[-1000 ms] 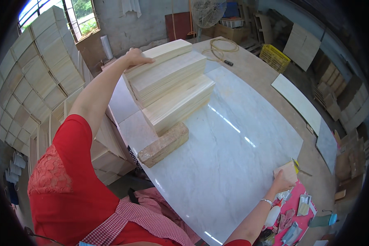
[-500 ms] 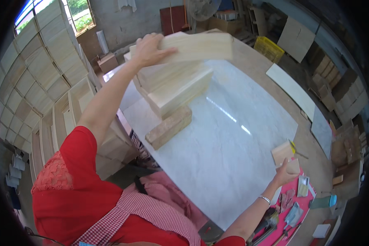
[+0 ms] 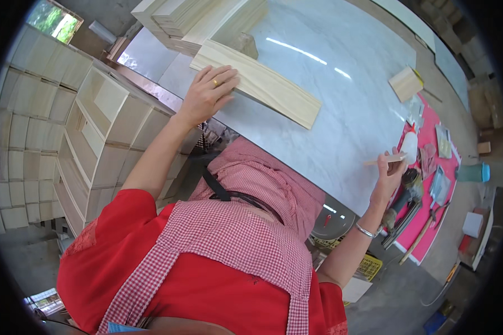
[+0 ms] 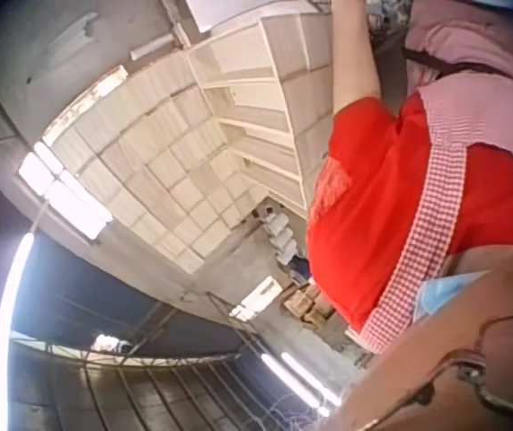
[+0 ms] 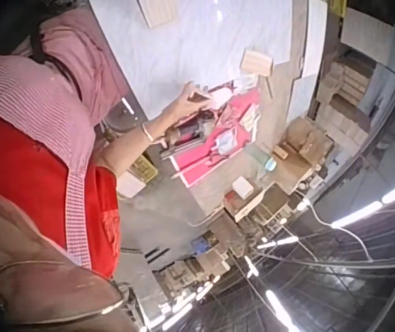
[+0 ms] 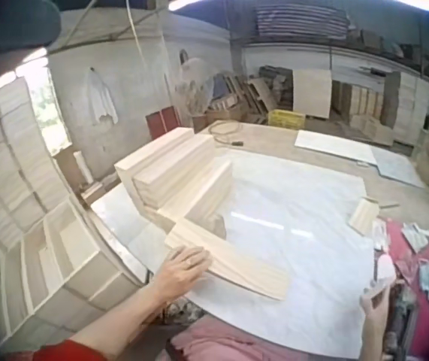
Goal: Assemble wooden boxes by applying glue and using a pneumatic stapler.
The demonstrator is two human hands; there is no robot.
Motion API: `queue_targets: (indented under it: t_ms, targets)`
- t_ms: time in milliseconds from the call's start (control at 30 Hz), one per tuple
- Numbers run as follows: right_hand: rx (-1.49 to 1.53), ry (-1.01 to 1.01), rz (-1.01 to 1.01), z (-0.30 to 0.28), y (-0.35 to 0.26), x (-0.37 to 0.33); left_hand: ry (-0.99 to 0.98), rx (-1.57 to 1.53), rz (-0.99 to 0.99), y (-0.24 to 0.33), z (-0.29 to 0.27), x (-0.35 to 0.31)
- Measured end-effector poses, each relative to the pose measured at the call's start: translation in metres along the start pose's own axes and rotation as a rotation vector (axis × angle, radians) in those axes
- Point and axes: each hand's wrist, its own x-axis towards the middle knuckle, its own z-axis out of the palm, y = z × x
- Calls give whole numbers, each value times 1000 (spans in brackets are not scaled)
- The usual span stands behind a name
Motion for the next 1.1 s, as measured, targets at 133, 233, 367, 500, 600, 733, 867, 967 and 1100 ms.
queue_targets:
  t_ms: [133, 233, 367, 500, 600, 733, 867, 967, 1100]
  targets:
    - [-16, -150, 21, 7, -12, -27, -80, 40, -11, 14, -9, -2]
    - [-26, -232, 10, 19, -27, -41, -164, -155, 55, 27, 5, -4]
    - [3, -336, 30, 35, -35, -58, -148, -108, 242, 66, 23, 26]
    - [-17, -367, 20, 43, -40, -64, -165, 21, 196, 61, 57, 56]
    - [-7, -372, 10, 42, -40, -62, -391, 45, 205, 64, 37, 92]
    - [-12, -393, -18, 43, -43, -64, -581, 24, 202, 66, 23, 119]
    - [-22, -410, -3, 48, -42, -65, -596, 28, 162, 61, 67, 99]
    - [38, -445, 68, 47, -41, -71, -473, -17, 229, 60, 82, 90]
    - [69, -487, 13, 50, -46, -70, -302, -138, 361, 87, 90, 75]
